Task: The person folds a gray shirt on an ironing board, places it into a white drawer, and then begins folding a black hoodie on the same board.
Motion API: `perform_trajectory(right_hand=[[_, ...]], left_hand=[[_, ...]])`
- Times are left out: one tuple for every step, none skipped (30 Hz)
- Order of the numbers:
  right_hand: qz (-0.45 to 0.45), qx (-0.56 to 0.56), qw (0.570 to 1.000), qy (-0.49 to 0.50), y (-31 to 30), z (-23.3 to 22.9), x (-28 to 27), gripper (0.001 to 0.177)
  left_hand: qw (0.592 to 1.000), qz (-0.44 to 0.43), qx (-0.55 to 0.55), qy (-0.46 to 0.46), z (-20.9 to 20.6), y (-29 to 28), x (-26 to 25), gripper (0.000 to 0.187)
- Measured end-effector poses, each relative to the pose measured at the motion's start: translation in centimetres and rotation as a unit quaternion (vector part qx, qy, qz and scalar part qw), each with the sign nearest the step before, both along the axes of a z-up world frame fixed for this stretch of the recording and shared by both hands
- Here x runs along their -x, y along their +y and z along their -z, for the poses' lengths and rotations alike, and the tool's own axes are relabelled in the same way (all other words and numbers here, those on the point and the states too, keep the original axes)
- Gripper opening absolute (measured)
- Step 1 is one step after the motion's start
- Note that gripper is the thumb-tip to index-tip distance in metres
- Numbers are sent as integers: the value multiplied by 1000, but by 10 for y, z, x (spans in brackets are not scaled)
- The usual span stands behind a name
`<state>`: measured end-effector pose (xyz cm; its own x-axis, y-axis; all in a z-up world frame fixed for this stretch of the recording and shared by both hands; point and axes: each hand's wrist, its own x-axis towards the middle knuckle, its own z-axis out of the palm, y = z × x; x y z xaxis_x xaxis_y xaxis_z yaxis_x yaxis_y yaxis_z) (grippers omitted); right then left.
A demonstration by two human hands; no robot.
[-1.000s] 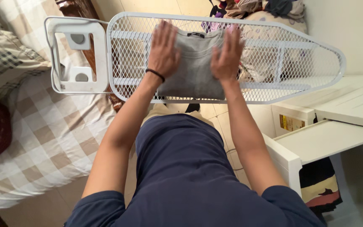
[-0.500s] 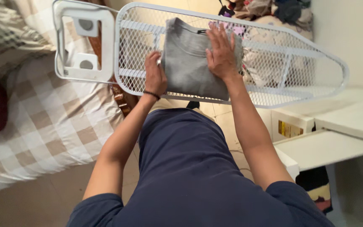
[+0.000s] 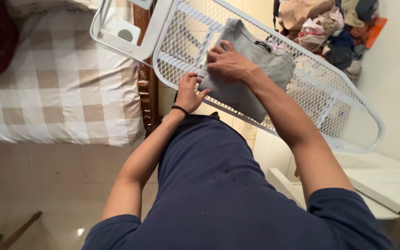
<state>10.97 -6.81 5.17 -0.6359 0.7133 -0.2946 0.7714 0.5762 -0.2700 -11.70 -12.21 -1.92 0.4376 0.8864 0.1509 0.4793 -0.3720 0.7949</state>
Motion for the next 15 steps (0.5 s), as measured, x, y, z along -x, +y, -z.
perform_trajectory(right_hand=[[4, 20, 1000, -13, 6, -2, -1, 20], [8, 47, 999, -26, 3, -3, 0, 15], [-20, 36, 999, -2, 1, -3, 1, 13], [-47, 19, 998, 22, 7, -5, -2, 11], [-74, 3, 996, 46, 13, -7, -5, 10], [-77, 30, 996, 40, 17, -6, -4, 13], [-80, 56, 995, 34, 20, -4, -2, 15], [-79, 85, 993, 26, 19, -2, -3, 18], [-82, 83, 992, 45, 20, -1, -4, 17], [-86, 78, 991, 65, 23, -1, -4, 15], [-90, 73, 990, 85, 26, -1, -4, 14], [-82, 88, 988, 93, 26, -2, -4, 18], [-74, 103, 987, 101, 25, -4, -5, 22], [-67, 117, 985, 109, 24, -5, -5, 25], [-68, 110, 988, 87, 23, -5, -6, 21]], left_hand=[[1000, -6, -5, 6, 0, 4, -2, 42], [1000, -12, -4, 13, -1, -2, -4, 42], [1000, -14, 11, -4, -1, -8, -5, 44], [999, -17, 18, -22, -1, -6, -7, 45], [999, -20, 26, -40, 0, -5, -10, 47], [998, -24, 38, -37, 0, -5, -11, 45], [998, -28, 50, -35, 1, -6, -13, 43], [997, -28, 65, -34, 2, -8, -16, 41], [995, -41, 68, -54, 4, -10, -19, 40], [993, -55, 68, -75, 5, -8, -21, 39], [991, -68, 69, -95, 7, -6, -21, 39], [989, -78, 70, -100, 8, -6, -21, 36], [988, -88, 71, -105, 8, -7, -20, 33], [987, -98, 71, -109, 8, -6, -18, 31], [986, -94, 71, -115, 8, -7, -16, 29]])
